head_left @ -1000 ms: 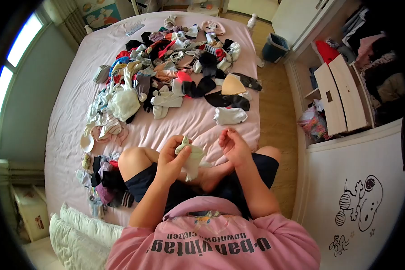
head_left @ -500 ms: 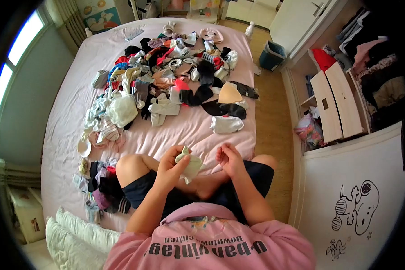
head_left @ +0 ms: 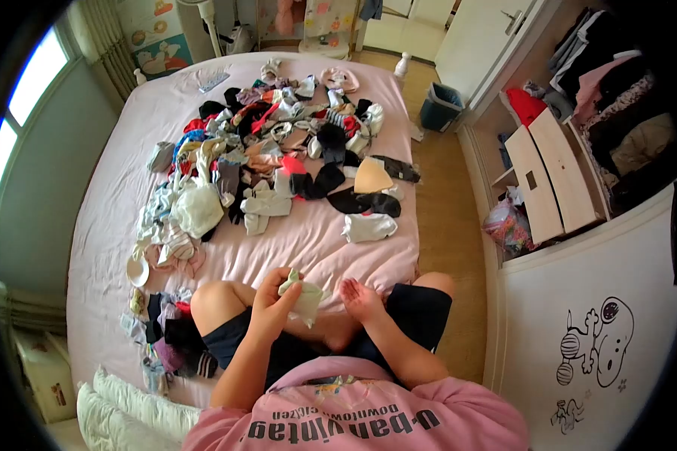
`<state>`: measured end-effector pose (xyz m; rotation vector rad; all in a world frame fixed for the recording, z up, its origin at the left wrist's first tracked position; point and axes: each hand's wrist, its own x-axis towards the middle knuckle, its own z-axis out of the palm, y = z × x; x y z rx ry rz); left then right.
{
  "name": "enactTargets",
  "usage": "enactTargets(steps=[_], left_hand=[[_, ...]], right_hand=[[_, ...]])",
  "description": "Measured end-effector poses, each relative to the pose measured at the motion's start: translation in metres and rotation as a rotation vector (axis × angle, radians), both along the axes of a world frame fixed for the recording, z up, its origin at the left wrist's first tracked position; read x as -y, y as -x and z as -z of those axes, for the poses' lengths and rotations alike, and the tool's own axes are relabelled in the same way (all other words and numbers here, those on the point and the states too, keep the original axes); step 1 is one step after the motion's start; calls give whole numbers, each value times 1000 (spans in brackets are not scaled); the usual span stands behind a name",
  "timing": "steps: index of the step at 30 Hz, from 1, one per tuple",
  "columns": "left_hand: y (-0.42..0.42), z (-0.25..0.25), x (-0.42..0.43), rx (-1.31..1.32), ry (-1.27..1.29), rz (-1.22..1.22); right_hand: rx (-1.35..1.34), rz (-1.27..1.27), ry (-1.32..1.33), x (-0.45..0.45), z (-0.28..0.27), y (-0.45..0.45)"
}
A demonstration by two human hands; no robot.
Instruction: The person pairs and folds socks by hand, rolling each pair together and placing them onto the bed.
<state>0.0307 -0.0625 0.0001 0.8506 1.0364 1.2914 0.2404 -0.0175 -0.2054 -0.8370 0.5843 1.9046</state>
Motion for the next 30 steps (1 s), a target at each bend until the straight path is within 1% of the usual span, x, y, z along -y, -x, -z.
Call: enactTargets(steps=[1,2,3,5,8,9,11,12,14,15,16,17,18,19,21,22,23,25,27,28,29,30], left_hand=[[2,1,1,9,3,-13],[2,0,2,16,7,-28],[4,-2,3,25,10,-29],[6,-3,6,42,23,-28],[3,-10,7,62,36,-11],[3,-12,6,73,36,2],[1,-13,2,67,19,-31],[-1,-11,3,74,12,-55],[-2,-5,2,96,7,-42],[-2,-3,1,106,9,-38],[-5,-7,0,98,16,-47],[-6,-5,-2,58,8,-64],[-6,-2,-3,14,5,-76],[-7,2,-4,-31,5,-87],[-10,6,-7,-67,-14,-89],[-13,7,-10,-83,-27,-89],[-16,6,-11,-73,-32,-92],[-24,4,-12,-53,-31,-106],[-28,1,-12,-122,-87,-71],[-28,-2,-11,-161,-113,-63],[-29,-6,-10,-107,-103,-16],[-29,-11,-8,1,-101,20]], right_hand=[[-50,2,22,-5,14,-13],[-80,60,54,-23,22,-27],[-112,119,89,-44,21,-43],[39,232,-279,-148,-4,-95],[191,472,-490,-239,-213,-112],[204,329,-468,-249,-209,-117],[216,42,-445,-276,-182,-123],[287,11,-552,-279,-137,-109],[414,-469,-859,-232,-93,-74],[388,-582,-914,-202,-82,-50],[377,-529,-710,-159,-99,-22],[452,-707,-829,-136,-83,-12],[458,-734,-1032,-108,-96,0],[460,-753,-1233,-78,-125,12],[455,-712,-1515,-42,-157,24],[651,-657,-1569,-27,-178,31],[849,-601,-1612,-13,-199,37],[1167,-524,-1614,2,-206,39],[1383,-505,-1555,2,-205,36],[1330,-501,-1529,-1,-204,34],[1305,-499,-1520,-3,-204,32],[1284,-495,-1509,-4,-206,30]])
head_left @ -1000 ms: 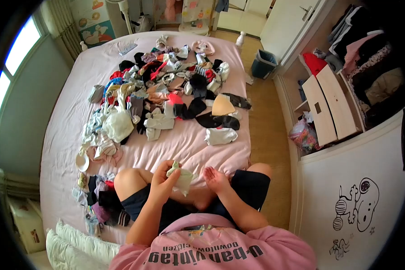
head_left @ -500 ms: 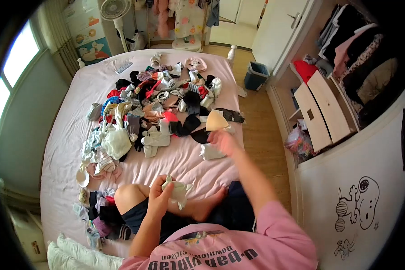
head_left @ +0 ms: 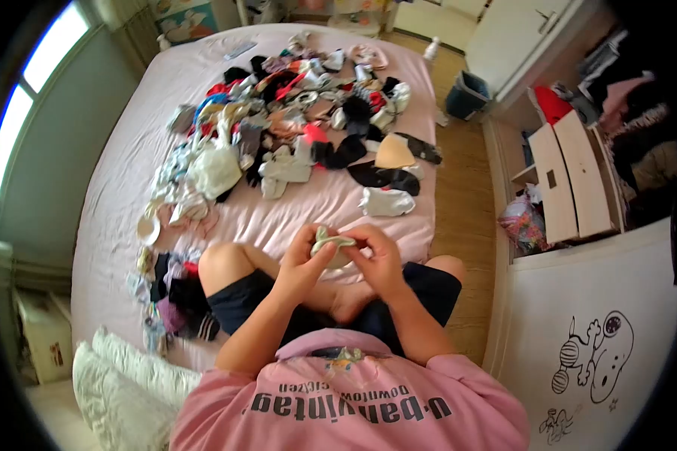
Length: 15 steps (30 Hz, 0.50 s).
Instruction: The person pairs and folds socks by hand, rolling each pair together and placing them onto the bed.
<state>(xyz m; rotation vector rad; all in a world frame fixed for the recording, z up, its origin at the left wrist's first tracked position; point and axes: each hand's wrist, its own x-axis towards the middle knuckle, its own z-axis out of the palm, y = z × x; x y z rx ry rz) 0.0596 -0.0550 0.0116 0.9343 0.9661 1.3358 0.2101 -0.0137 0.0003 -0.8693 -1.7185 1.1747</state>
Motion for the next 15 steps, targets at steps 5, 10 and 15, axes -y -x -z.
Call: enactTargets(steps=[5,10,15], left_hand=[[13,-1,6,290,78,132],[23,11,0,-153,-170,-30],[38,6,-8,58,-50,-118]], right_hand=[[-245,39,97,-1,0,-2],[-358,15,40,-8,-11,-8],[-372,95,193,-6,-28,-10]])
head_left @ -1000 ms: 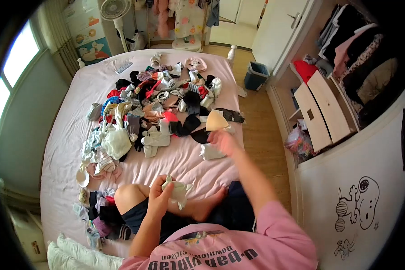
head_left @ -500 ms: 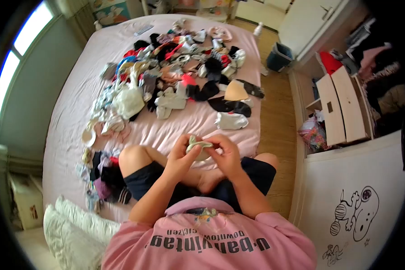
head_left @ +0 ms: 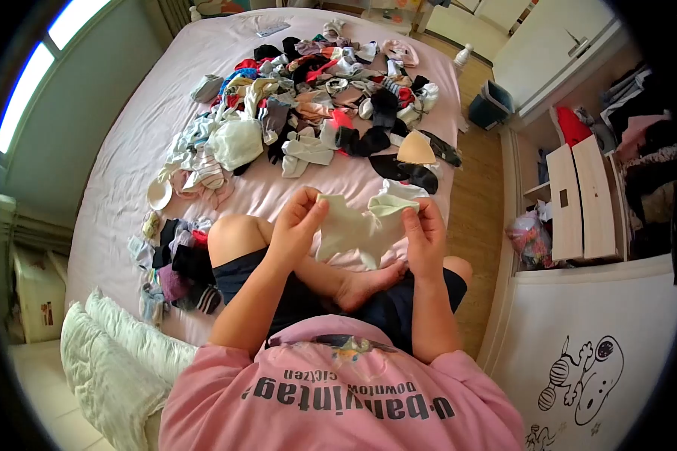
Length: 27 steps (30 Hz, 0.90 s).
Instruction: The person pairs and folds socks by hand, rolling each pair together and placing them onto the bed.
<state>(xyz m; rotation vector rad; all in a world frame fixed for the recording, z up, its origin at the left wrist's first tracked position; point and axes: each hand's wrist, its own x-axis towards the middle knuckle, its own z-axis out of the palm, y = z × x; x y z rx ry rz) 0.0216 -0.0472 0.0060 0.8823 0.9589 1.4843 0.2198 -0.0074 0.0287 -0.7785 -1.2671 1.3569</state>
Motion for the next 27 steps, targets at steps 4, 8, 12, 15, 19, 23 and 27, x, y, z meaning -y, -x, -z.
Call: enactTargets(steps=[4,8,12,15,19,23,27], left_hand=[[11,-5,-11,97,41,-55],[20,-20,-19,156,37,-65],[24,-42,-26,160,22,-20],[21,-56,-28,82,16,63],[24,-61,-29,111,-45,176],[16,-69,-27,-3,-174,161],[16,-61,-34,-50,-221,134]], right_hand=[[51,-49,-75,-10,-9,7],[-4,-154,-44,-14,-37,16],[2,-292,-41,-17,-72,34],[117,-209,-212,-30,-71,60],[523,16,-546,-43,-74,66],[619,-19,-688,-51,-81,64],[630,-49,-813,-51,-92,64]])
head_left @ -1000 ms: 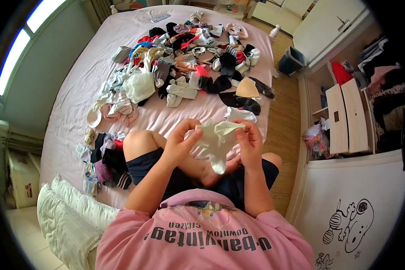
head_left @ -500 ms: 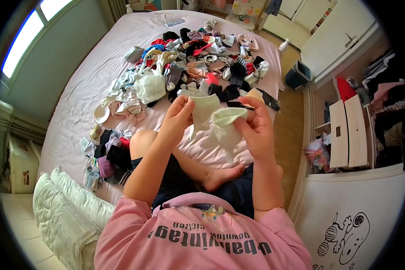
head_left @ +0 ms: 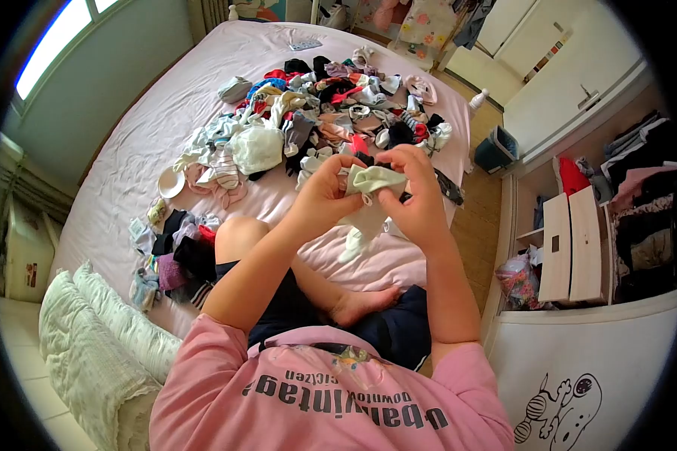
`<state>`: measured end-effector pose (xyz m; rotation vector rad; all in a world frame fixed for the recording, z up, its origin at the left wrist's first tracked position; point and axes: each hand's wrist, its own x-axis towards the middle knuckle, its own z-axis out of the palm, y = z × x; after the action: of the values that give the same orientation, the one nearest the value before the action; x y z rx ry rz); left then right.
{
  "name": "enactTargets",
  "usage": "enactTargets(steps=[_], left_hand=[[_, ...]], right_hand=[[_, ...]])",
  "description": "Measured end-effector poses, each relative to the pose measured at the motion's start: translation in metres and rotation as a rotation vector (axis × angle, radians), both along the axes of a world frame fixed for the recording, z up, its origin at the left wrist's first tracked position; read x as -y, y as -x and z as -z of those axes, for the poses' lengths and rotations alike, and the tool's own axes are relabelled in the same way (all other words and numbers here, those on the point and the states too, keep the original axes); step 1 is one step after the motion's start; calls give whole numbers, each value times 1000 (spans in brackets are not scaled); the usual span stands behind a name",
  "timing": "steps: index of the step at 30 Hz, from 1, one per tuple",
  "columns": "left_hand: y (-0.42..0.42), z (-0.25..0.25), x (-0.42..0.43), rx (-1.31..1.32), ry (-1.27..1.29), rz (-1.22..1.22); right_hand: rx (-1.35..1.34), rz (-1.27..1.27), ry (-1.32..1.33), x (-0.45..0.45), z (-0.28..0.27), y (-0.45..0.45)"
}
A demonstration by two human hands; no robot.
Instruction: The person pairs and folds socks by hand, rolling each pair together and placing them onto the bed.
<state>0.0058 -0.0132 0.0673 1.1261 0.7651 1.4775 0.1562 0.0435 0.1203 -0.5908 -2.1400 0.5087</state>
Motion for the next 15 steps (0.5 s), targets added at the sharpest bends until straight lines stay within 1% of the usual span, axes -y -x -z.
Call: enactTargets(steps=[1,4,7,10,13,15], left_hand=[[-1,0,0,-16,-10,-16],[0,-4,2,-67,-4,-14],[-2,-7,5,-136,23,-28],[2,-9,9,-352,63,-53],[5,-9,11,-296,36,-27],[4,-12,12,-191,25,-19]], right_hand=[[13,-3,-104,2,-5,0],[183,-42,-253,3,-12,-3],[141,8,-367,6,-15,-1],[143,-54,-324,-4,-6,-6],[-17,-80,495,1,-1,-14],[-75,-145,512,2,0,-10]])
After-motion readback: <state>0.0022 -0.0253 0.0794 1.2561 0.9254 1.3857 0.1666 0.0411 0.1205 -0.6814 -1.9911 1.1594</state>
